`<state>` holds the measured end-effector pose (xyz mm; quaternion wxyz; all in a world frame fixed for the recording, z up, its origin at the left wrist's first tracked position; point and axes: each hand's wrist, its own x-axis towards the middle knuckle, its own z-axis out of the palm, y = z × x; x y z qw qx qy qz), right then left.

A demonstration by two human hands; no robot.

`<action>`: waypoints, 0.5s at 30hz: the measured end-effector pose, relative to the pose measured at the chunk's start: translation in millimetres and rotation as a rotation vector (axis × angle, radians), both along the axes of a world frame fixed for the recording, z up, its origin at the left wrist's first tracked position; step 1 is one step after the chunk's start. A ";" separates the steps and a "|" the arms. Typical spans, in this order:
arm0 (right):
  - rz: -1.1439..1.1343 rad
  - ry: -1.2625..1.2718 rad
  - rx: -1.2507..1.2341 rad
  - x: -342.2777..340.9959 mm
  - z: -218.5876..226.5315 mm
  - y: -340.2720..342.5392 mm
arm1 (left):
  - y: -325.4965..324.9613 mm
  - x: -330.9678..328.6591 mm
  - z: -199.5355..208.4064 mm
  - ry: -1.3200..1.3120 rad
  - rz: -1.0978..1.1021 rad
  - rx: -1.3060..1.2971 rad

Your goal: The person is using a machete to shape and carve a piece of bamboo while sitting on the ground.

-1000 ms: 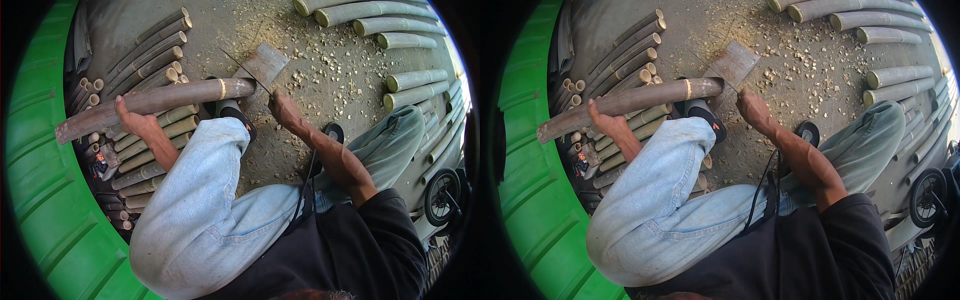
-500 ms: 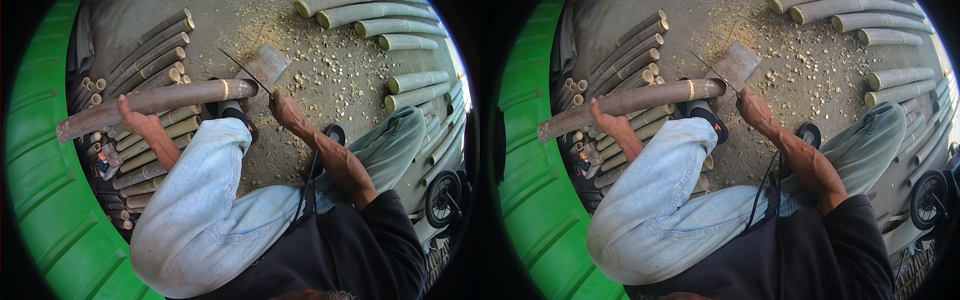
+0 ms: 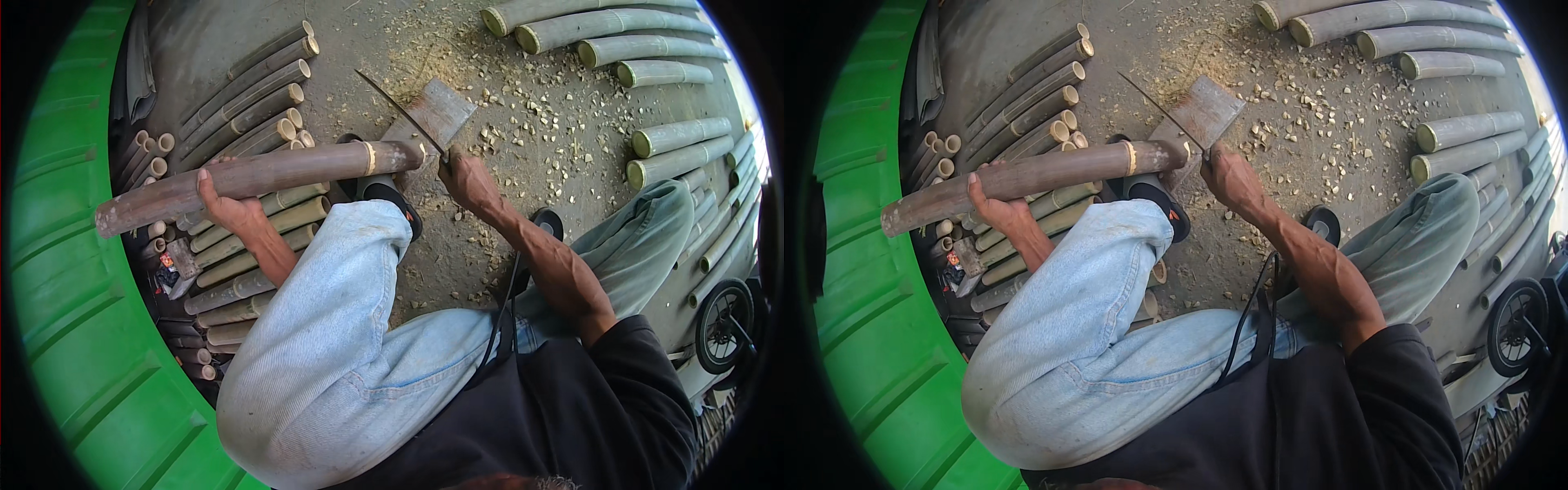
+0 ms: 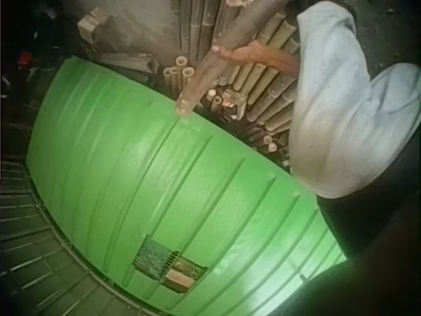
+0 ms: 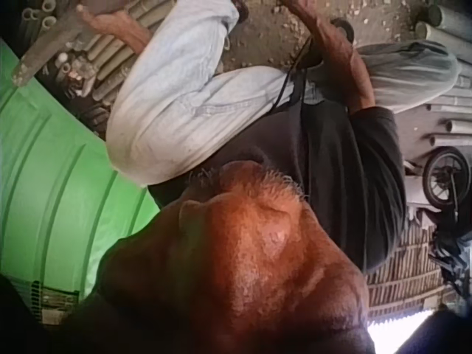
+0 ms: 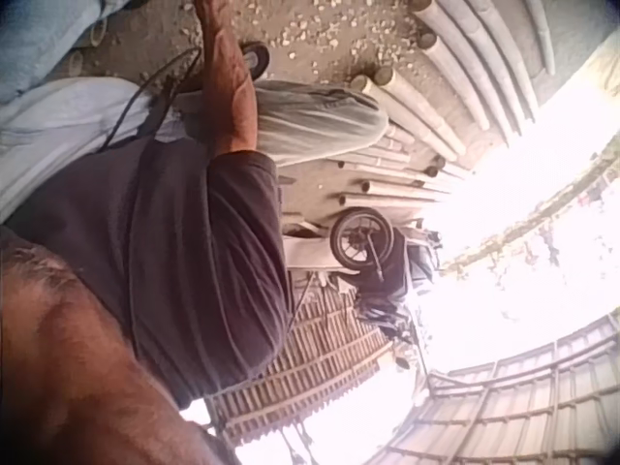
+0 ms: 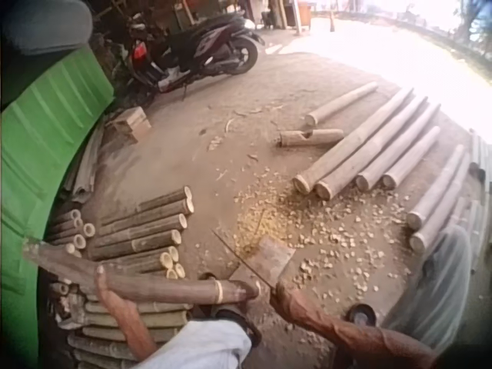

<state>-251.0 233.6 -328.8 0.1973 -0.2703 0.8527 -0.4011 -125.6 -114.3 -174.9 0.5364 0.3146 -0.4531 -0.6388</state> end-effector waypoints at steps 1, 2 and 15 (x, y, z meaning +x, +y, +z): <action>0.001 0.060 -0.147 0.6 2.4 -2.5 | -0.9 2.9 0.0 0.021 -0.061 -0.016; -0.006 0.080 -0.252 -0.8 3.5 -4.3 | 0.7 7.5 -0.7 0.024 -0.087 -0.012; -0.021 0.019 -0.226 4.6 15.9 -5.8 | 1.3 15.7 -0.9 -0.005 -0.175 -0.096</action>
